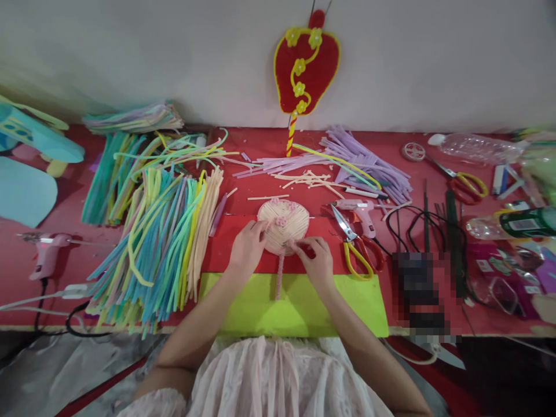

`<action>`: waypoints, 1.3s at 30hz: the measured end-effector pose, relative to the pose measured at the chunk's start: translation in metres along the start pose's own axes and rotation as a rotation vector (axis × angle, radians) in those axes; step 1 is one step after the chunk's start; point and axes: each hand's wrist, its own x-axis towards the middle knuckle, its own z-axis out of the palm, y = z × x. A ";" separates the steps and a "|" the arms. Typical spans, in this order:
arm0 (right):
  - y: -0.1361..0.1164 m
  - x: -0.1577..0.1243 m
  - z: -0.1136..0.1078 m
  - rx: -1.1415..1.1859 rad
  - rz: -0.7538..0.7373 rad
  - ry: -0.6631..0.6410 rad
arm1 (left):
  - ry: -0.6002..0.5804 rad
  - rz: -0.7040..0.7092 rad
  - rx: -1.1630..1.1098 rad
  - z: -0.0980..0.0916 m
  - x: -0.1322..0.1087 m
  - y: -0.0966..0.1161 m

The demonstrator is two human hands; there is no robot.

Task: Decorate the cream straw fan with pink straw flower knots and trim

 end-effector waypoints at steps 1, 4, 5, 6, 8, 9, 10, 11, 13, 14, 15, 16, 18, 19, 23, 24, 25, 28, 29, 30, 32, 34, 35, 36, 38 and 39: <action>-0.001 0.001 0.000 0.018 0.019 -0.007 | 0.006 -0.002 -0.005 0.000 0.000 0.001; -0.007 0.001 -0.001 0.067 0.073 -0.016 | 0.031 -0.003 -0.024 0.000 0.000 0.002; -0.009 0.001 -0.002 0.091 0.088 -0.019 | 0.036 -0.004 -0.034 0.000 0.000 0.003; -0.011 0.001 -0.003 0.121 0.108 -0.020 | 0.041 -0.003 -0.045 0.000 0.000 0.003; -0.014 0.000 -0.005 0.190 0.171 -0.026 | 0.049 -0.002 -0.064 0.000 -0.001 0.003; -0.014 0.000 -0.007 0.224 0.212 -0.032 | 0.051 -0.001 -0.069 -0.001 -0.001 0.003; -0.014 0.001 -0.008 0.255 0.253 -0.038 | 0.049 0.000 -0.070 0.000 -0.001 0.003; -0.013 0.002 -0.010 0.283 0.287 -0.041 | 0.045 0.001 -0.065 0.000 -0.002 0.004; -0.010 0.006 -0.012 0.331 0.328 -0.036 | 0.033 -0.003 -0.041 0.000 -0.004 0.005; -0.008 0.009 -0.014 0.352 0.335 -0.032 | 0.029 -0.005 -0.024 0.001 -0.005 0.006; -0.006 0.012 -0.015 0.371 0.336 -0.030 | 0.025 -0.008 -0.006 0.001 -0.006 0.008; -0.005 0.015 -0.016 0.386 0.335 -0.032 | 0.021 -0.010 0.009 0.002 -0.006 0.009; -0.004 0.021 -0.018 0.399 0.331 -0.042 | 0.008 -0.008 0.028 0.003 -0.007 0.012; -0.005 0.023 -0.019 0.396 0.328 -0.045 | -0.001 -0.005 0.033 0.004 -0.008 0.013; -0.009 0.028 -0.018 0.348 0.318 -0.026 | -0.022 0.012 0.051 0.007 -0.008 0.014; -0.009 0.029 -0.017 0.338 0.308 -0.018 | -0.025 0.017 0.053 0.007 -0.008 0.013; -0.010 0.031 -0.016 0.330 0.296 -0.009 | -0.027 0.021 0.054 0.008 -0.008 0.012; -0.009 0.035 -0.014 0.315 0.247 0.002 | -0.038 0.029 0.053 0.009 -0.008 0.011; -0.008 0.036 -0.013 0.306 0.231 -0.003 | -0.043 0.030 0.054 0.009 -0.008 0.011; -0.007 0.038 -0.013 0.295 0.217 -0.010 | -0.049 0.030 0.058 0.009 -0.008 0.011; -0.006 0.042 -0.013 0.276 0.200 -0.030 | -0.064 0.033 0.078 0.008 -0.008 0.012; -0.005 0.044 -0.013 0.259 0.186 -0.046 | -0.074 0.044 0.121 0.007 -0.008 0.012; -0.004 0.046 -0.013 0.246 0.178 -0.053 | -0.077 0.052 0.146 0.007 -0.009 0.013; -0.003 0.046 -0.013 0.228 0.167 -0.061 | -0.080 0.061 0.174 0.006 -0.009 0.013; -0.001 0.048 -0.013 0.178 0.144 -0.074 | -0.083 0.073 0.229 0.006 -0.010 0.014; 0.000 0.048 -0.012 0.152 0.133 -0.078 | -0.085 0.077 0.251 0.006 -0.011 0.015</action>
